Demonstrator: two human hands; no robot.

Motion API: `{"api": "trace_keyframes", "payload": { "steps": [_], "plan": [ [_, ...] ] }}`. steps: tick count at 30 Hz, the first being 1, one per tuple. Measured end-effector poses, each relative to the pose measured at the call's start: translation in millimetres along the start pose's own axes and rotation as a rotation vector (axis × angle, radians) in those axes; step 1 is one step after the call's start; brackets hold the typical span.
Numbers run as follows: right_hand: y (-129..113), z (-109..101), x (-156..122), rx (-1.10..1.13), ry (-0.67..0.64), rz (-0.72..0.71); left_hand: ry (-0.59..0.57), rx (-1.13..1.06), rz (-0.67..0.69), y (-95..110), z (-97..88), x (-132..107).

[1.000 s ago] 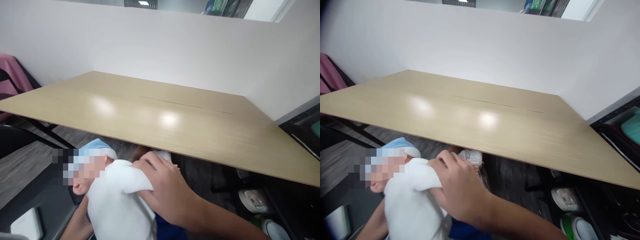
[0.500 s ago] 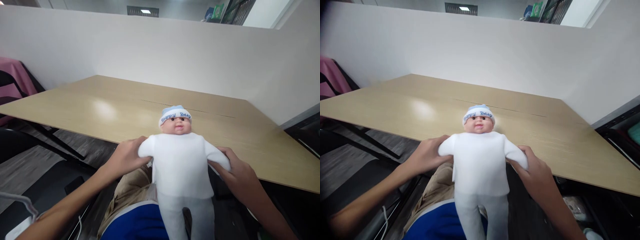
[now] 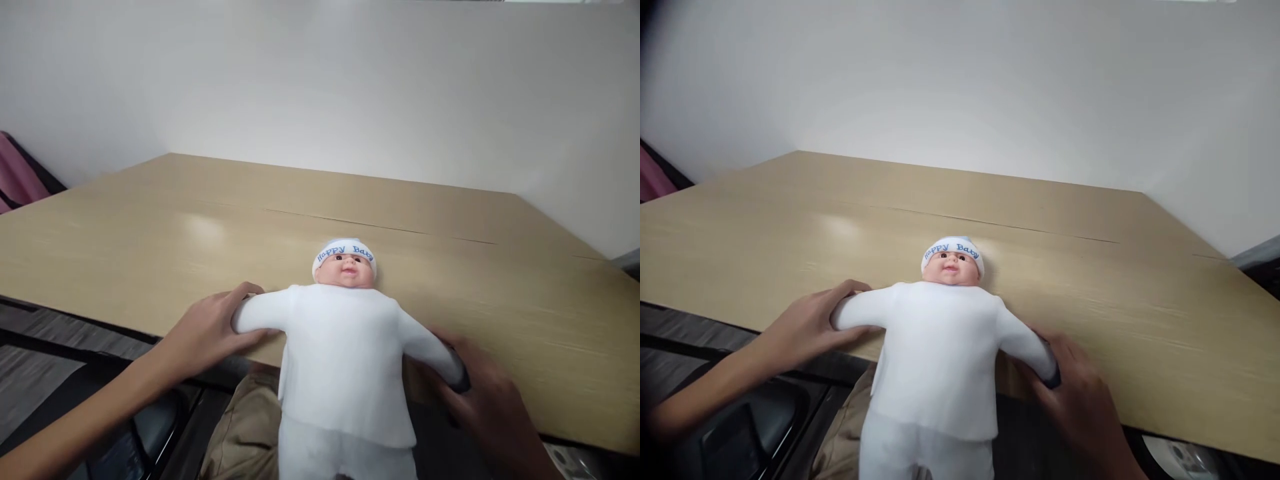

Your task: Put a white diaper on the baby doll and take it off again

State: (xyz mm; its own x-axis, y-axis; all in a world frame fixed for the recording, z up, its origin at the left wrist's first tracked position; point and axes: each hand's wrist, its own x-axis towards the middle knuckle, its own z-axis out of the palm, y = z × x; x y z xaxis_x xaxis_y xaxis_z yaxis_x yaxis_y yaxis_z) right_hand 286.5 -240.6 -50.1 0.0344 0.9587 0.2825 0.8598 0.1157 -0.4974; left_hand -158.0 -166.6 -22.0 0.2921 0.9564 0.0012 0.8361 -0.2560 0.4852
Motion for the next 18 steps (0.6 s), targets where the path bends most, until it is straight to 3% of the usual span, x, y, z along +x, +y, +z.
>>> {"api": "trace_keyframes", "payload": {
  "steps": [5, 10, 18],
  "plan": [
    [1, 7, 48, -0.02, -0.113, 0.01, 0.102, 0.029, -0.078, -11, 2.9, 39],
    [8, 26, 120, -0.045, -0.143, -0.02, 0.176, 0.047, -0.104, -23, 2.1, 111],
    [42, 59, 229, -0.156, -0.087, -0.098, 0.331, 0.035, -0.056, -42, 7.0, 217]
  ]
}}
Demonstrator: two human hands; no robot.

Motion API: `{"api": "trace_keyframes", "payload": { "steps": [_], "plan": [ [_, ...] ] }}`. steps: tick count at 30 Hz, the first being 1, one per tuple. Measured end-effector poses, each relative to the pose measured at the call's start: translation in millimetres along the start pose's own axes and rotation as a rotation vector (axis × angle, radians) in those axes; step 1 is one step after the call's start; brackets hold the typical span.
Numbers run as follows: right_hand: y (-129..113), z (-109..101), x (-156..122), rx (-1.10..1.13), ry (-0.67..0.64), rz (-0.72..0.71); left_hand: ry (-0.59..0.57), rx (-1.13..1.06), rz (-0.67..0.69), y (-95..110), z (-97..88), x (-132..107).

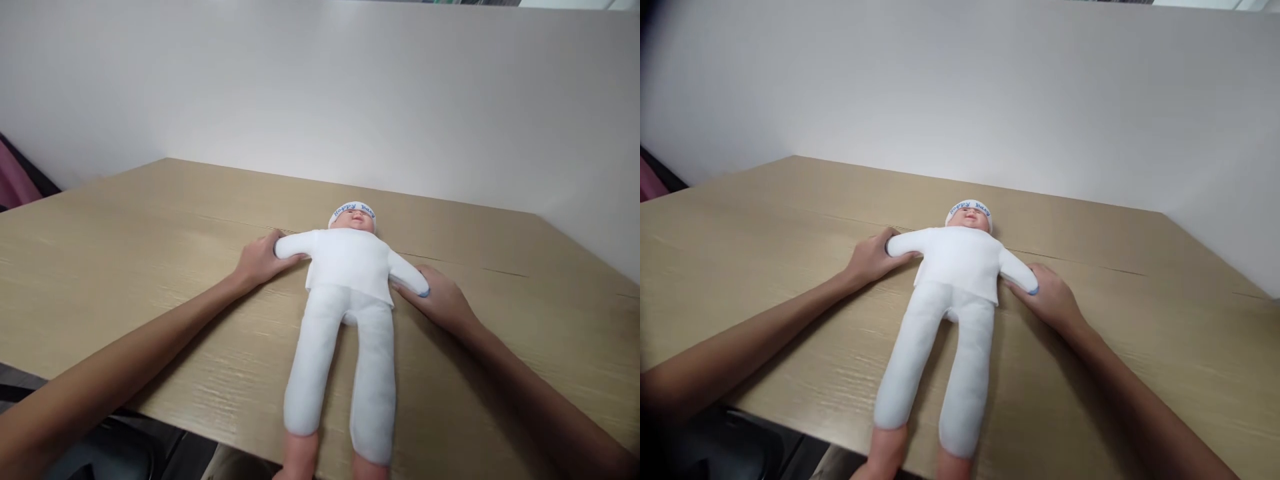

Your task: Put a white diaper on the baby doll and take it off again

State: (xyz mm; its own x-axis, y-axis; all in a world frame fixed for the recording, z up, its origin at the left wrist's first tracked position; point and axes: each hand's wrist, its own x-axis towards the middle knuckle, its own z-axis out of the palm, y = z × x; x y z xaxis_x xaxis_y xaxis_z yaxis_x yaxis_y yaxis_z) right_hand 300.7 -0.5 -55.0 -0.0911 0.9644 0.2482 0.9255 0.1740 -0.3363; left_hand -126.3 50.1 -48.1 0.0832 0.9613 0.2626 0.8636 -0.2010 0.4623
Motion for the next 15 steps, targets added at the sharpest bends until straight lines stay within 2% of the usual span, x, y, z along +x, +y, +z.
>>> {"api": "trace_keyframes", "payload": {
  "steps": [4, 9, 12, 15],
  "plan": [
    [13, 9, 43, 0.015, 0.121, -0.007, 0.086, -0.002, 0.048, -3, 20.9, 45],
    [36, 19, 89, -0.001, 0.28, -0.091, 0.163, 0.082, 0.115, -5, 43.7, 97],
    [51, 22, 100, -0.065, 0.304, -0.133, 0.205, 0.112, 0.185, -11, 51.4, 113],
    [62, 23, 97, -0.166, 0.28, -0.143, 0.227, 0.097, 0.308, -23, 52.8, 115]
  ]
}}
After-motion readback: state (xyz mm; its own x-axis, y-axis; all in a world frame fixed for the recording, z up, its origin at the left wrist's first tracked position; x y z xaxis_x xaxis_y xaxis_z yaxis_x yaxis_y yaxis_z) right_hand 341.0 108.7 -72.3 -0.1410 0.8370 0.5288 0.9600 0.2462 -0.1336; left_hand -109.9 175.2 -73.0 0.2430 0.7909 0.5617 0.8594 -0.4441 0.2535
